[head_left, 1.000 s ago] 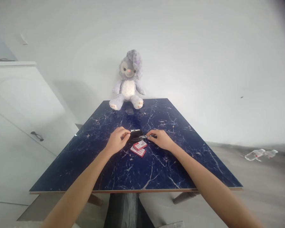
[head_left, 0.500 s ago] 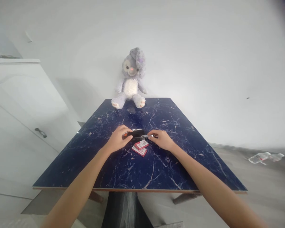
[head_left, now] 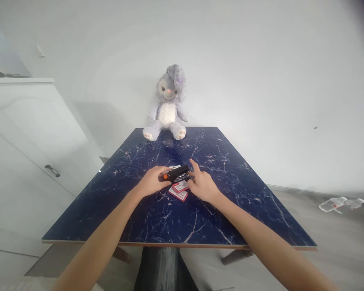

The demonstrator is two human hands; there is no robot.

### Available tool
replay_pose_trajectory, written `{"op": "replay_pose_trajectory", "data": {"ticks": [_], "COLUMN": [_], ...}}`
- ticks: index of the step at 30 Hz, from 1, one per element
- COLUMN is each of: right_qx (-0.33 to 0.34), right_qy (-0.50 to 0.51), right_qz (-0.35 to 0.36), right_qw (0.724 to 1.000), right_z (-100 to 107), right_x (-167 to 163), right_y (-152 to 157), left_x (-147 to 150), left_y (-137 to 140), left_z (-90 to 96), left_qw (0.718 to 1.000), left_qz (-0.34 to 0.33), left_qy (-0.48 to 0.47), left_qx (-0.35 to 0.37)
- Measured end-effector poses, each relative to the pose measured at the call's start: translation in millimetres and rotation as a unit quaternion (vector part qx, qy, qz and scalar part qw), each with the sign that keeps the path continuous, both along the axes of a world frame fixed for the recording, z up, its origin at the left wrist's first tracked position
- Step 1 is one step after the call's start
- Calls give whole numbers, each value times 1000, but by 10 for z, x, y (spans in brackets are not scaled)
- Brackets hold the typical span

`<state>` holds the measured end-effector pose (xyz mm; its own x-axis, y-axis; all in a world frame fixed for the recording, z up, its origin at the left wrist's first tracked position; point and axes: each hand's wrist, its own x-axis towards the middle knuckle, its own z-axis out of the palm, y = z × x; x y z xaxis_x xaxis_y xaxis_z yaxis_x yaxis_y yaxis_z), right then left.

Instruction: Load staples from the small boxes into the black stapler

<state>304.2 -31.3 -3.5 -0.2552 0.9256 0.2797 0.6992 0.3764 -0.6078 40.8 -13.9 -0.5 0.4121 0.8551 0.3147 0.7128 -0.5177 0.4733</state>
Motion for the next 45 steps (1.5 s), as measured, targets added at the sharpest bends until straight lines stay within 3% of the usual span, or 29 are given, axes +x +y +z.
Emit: {"op": "replay_pose_trajectory", "data": {"ticks": [5, 9, 14, 17, 20, 22, 24, 27, 29, 33, 38, 45], "right_qx": [-54, -73, -28, -10, 7, -16, -72, -148, -169, -179, -135, -40], "right_qy": [80, 120, 91, 72, 16, -49, -98, -115, -116, -100, -82, -159], "right_qz": [12, -19, -40, -55, -65, -22, 81, 242, 284, 318, 340, 292], "right_qw": [995, 990, 995, 996, 998, 998, 989, 952, 937, 925, 927, 942], "right_z": [-136, -234, -213, -156, -46, 78, 232, 435, 508, 550, 582, 413], "right_x": [19, 91, 143, 162, 197, 261, 354, 468, 488, 436, 306, 119], "right_y": [135, 265, 272, 261, 227, 181, 120, 19, -45, -160, -293, -421], "left_x": [275, 328, -20, -162, -92, 14, 109, 184, 199, 195, 182, 157], "left_y": [-122, -126, 94, 150, 80, 1, -74, -148, -171, -175, -169, -156], "left_z": [-36, -58, -82, -102, -97, -73, -40, 6, 22, 21, 12, 14], "left_qw": [1000, 997, 994, 997, 999, 999, 993, 988, 988, 990, 991, 993], "left_qz": [2, -69, 51, 27, -1, -37, -79, -112, -109, -97, -104, -94], "left_qy": [-6, -41, 7, 54, 33, 0, -31, -51, -47, -28, -9, 3], "left_qx": [27, 8, 97, 48, 4, -35, -76, -98, -98, -99, -85, -69]}}
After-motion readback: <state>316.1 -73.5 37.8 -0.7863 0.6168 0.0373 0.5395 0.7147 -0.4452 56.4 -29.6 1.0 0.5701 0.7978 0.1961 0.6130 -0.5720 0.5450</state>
